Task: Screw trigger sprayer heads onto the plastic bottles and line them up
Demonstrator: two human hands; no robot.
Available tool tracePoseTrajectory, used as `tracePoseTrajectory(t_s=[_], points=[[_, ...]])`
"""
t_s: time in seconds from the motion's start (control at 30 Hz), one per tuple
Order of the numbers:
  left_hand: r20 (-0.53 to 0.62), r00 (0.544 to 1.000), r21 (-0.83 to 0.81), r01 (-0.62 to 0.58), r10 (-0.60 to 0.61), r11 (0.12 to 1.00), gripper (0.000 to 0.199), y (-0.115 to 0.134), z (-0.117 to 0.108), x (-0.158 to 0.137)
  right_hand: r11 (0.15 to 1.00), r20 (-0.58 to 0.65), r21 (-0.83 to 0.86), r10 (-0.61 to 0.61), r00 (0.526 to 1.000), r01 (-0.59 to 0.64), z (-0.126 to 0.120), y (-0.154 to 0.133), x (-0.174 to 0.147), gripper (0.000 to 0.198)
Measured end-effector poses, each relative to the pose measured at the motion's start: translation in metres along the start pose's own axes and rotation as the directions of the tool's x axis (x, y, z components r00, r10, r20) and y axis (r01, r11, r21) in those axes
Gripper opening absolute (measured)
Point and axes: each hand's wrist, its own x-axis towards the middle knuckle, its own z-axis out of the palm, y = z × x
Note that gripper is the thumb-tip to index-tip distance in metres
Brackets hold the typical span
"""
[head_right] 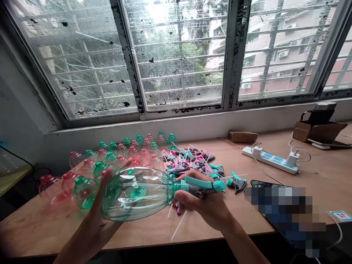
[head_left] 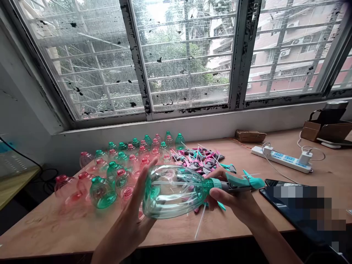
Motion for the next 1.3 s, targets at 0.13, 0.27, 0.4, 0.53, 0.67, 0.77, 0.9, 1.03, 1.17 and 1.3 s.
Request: tracePoseTrajectory(t_s=[0.13,0.27,0.4,0.53,0.67,0.77,0.9,1.03,1.17,1.3], points=[[0.019,0.997,-0.052,0.072,-0.071,0.996,0.105,0.008,-0.001,0.003,0.999,0.008,-0.025,-0.035,0.999,0.035,0.002,-0.001,-0.001,0.026],[0.016,1.0,-0.129,-0.014,0.016,0.991,0.102,0.018,-0.004,0.009,1.0,-0.011,-0.013,-0.003,1.0,0.003,0.002,-0.003,-0.003,0.027],[0.003,0.987,-0.085,-0.161,0.162,0.983,0.084,0.013,-0.002,0.008,1.0,-0.057,-0.003,0.01,0.998,-0.01,-0.001,0.002,-0.004,0.029],[0.011,0.993,-0.102,-0.114,0.116,0.988,0.087,0.008,0.0,0.006,1.0,-0.043,0.004,-0.012,0.999,0.012,-0.001,0.002,-0.002,0.028],[0.013,0.999,-0.162,-0.033,0.036,0.986,0.098,0.015,-0.002,0.009,1.0,-0.025,-0.017,-0.018,1.0,0.018,0.003,-0.002,-0.002,0.027],[0.0,0.999,-0.14,-0.043,0.043,0.989,0.087,0.018,-0.003,0.009,1.0,-0.027,0.022,0.001,1.0,0.0,0.004,-0.001,-0.001,0.028],[-0.005,0.998,-0.096,-0.064,0.064,0.993,0.078,0.008,-0.001,0.004,0.996,-0.052,0.082,0.031,0.998,-0.027,0.004,0.006,0.001,0.026],[0.019,1.0,-0.045,0.019,-0.018,0.999,0.092,-0.002,0.0,0.0,0.998,-0.072,0.066,0.01,0.997,-0.005,0.005,0.008,0.001,0.027],[0.108,0.993,-0.129,0.054,-0.041,0.99,0.11,0.005,-0.004,0.006,1.0,-0.067,0.02,-0.018,0.998,0.02,0.005,0.002,-0.001,0.025],[0.116,0.993,-0.137,0.023,-0.007,0.99,0.094,0.013,-0.006,0.008,0.999,-0.027,0.026,-0.02,0.999,0.021,0.004,0.0,-0.001,0.026]])
